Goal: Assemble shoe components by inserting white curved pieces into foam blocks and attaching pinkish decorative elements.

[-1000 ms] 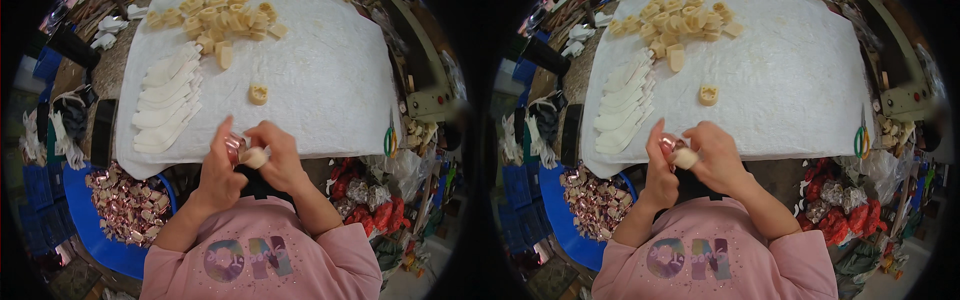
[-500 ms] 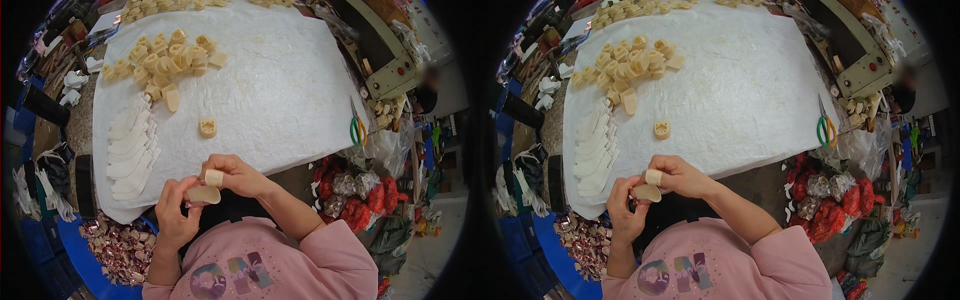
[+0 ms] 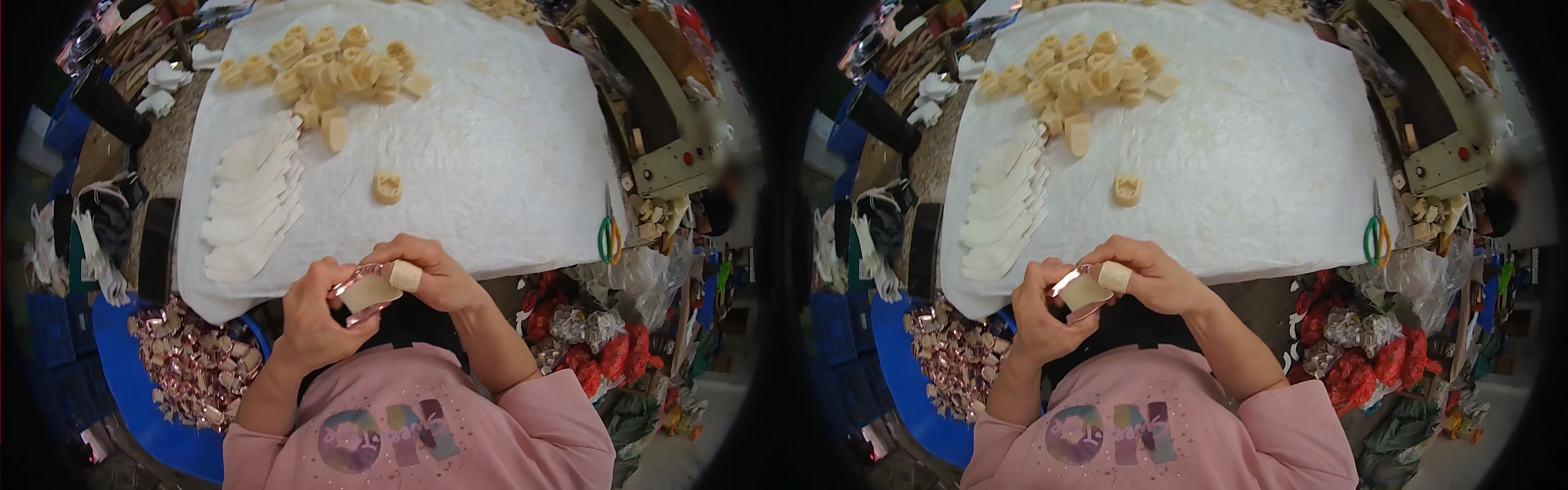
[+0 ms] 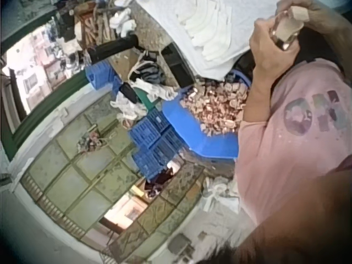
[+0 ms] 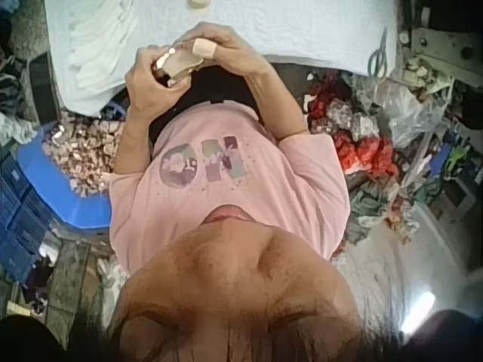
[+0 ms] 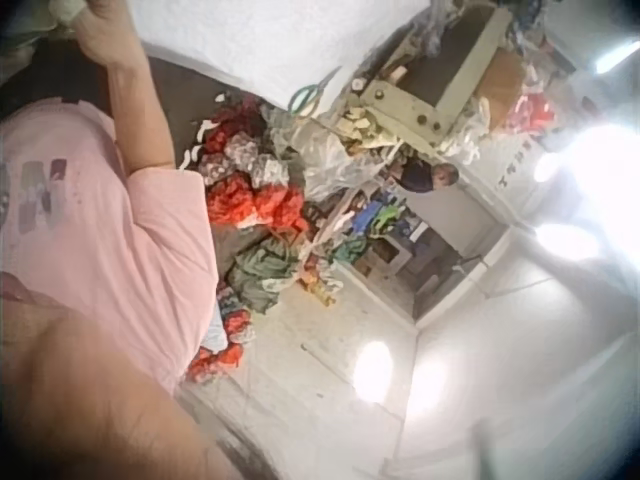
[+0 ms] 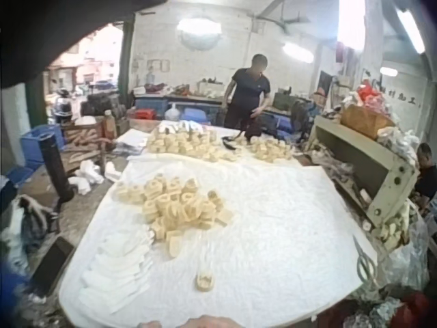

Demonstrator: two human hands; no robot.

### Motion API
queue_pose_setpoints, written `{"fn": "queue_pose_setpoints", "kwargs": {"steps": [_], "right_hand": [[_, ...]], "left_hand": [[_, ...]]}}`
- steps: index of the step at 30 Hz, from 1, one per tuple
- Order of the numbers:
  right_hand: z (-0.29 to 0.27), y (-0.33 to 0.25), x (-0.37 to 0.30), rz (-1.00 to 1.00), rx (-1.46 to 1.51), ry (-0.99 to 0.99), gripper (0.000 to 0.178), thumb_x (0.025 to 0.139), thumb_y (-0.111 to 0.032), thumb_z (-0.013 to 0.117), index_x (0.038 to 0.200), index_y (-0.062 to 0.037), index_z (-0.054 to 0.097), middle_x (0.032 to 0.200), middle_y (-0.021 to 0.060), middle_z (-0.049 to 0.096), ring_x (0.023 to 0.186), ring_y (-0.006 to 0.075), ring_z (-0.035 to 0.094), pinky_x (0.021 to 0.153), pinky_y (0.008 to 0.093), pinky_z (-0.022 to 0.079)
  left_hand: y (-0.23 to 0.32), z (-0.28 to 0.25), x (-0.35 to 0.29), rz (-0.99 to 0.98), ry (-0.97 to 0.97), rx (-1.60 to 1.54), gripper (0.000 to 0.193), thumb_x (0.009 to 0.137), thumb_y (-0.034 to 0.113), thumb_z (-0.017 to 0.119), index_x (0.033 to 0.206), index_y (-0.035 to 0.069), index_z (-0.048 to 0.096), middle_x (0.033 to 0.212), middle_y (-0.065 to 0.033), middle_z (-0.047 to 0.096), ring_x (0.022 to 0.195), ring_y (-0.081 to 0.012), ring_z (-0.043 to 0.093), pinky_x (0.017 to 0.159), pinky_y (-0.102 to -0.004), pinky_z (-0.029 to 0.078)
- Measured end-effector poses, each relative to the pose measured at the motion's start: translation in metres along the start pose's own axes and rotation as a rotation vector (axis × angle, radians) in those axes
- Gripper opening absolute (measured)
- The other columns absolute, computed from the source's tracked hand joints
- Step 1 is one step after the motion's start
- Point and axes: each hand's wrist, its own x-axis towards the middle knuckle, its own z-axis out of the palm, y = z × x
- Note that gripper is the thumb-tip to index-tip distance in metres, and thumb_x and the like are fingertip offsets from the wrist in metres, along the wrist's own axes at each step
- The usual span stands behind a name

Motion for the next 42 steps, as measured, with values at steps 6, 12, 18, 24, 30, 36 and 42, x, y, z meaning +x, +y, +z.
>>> {"fn": "queue_pose_setpoints", "kwargs": {"steps": [6,12,18,24,30,36,42], "right_hand": [[0.02,0.016,0.004,-0.108,-0.326,0.182,0.025,0.097,-0.022,0.045,0.103,-0.0013,0.058,0.1,0.0054,0.061,0.082,0.0144,0.059,0.068,0.0269,0.048],[0.027,0.031,0.003,0.05,0.285,0.224,0.027,0.097,-0.021,0.042,0.111,-0.0014,0.055,0.099,0.0046,0.059,0.084,0.0153,0.057,0.073,0.0279,0.047],[0.036,0.028,-0.001,0.008,-0.096,0.285,0.03,0.097,-0.021,0.041,0.117,-0.0016,0.053,0.1,0.0048,0.057,0.084,0.0128,0.055,0.076,0.0261,0.046],[0.032,0.042,0.005,0.023,-0.125,0.304,0.029,0.096,-0.017,0.042,0.117,-0.001,0.053,0.103,0.0041,0.057,0.088,0.0106,0.054,0.076,0.024,0.044],[0.031,0.042,-0.007,0.013,-0.067,0.319,0.028,0.094,-0.017,0.045,0.114,-0.0008,0.056,0.101,0.0058,0.058,0.088,0.0135,0.055,0.076,0.0259,0.045],[0.033,0.039,-0.006,-0.165,-0.671,0.344,0.031,0.094,-0.021,0.046,0.116,-0.0015,0.055,0.091,0.0088,0.06,0.077,0.0171,0.057,0.07,0.0272,0.045],[-0.009,0.011,-0.072,0.097,-0.674,0.149,0.022,0.088,-0.019,0.051,0.099,-0.0009,0.059,0.074,0.0072,0.06,0.07,0.0148,0.058,0.062,0.028,0.044]], "left_hand": [[-0.004,0.017,-0.006,-0.044,0.139,0.072,0.046,0.059,0.003,0.076,0.093,0.001,0.046,0.07,-0.0103,0.055,0.054,-0.0227,0.058,0.049,-0.0302,0.047],[-0.007,0.023,-0.011,-0.068,0.228,0.109,0.042,0.06,0.004,0.077,0.089,0.001,0.046,0.07,-0.0082,0.055,0.053,-0.0154,0.053,0.048,-0.0252,0.044],[-0.012,0.036,-0.015,0.033,0.369,0.206,0.043,0.061,0.005,0.079,0.089,-0.001,0.047,0.071,-0.0096,0.057,0.055,-0.0181,0.058,0.049,-0.0268,0.047],[-0.024,0.033,-0.019,-0.063,0.35,0.207,0.044,0.062,0.008,0.08,0.091,-0.001,0.048,0.074,-0.011,0.059,0.059,-0.0216,0.062,0.052,-0.0292,0.05],[-0.018,0.036,-0.019,0.072,0.342,0.255,0.042,0.064,0.011,0.079,0.092,0.001,0.049,0.071,-0.0109,0.059,0.056,-0.0233,0.062,0.05,-0.0301,0.049],[-0.019,0.02,-0.025,-0.082,0.277,0.161,0.04,0.065,0.009,0.076,0.095,0.001,0.05,0.073,-0.009,0.058,0.056,-0.0188,0.06,0.05,-0.0276,0.048],[-0.047,-0.041,-0.064,-0.277,0.528,0.274,0.037,0.066,0.004,0.069,0.098,0.001,0.052,0.087,-0.0126,0.051,0.075,-0.0264,0.053,0.066,-0.0335,0.045]]}}
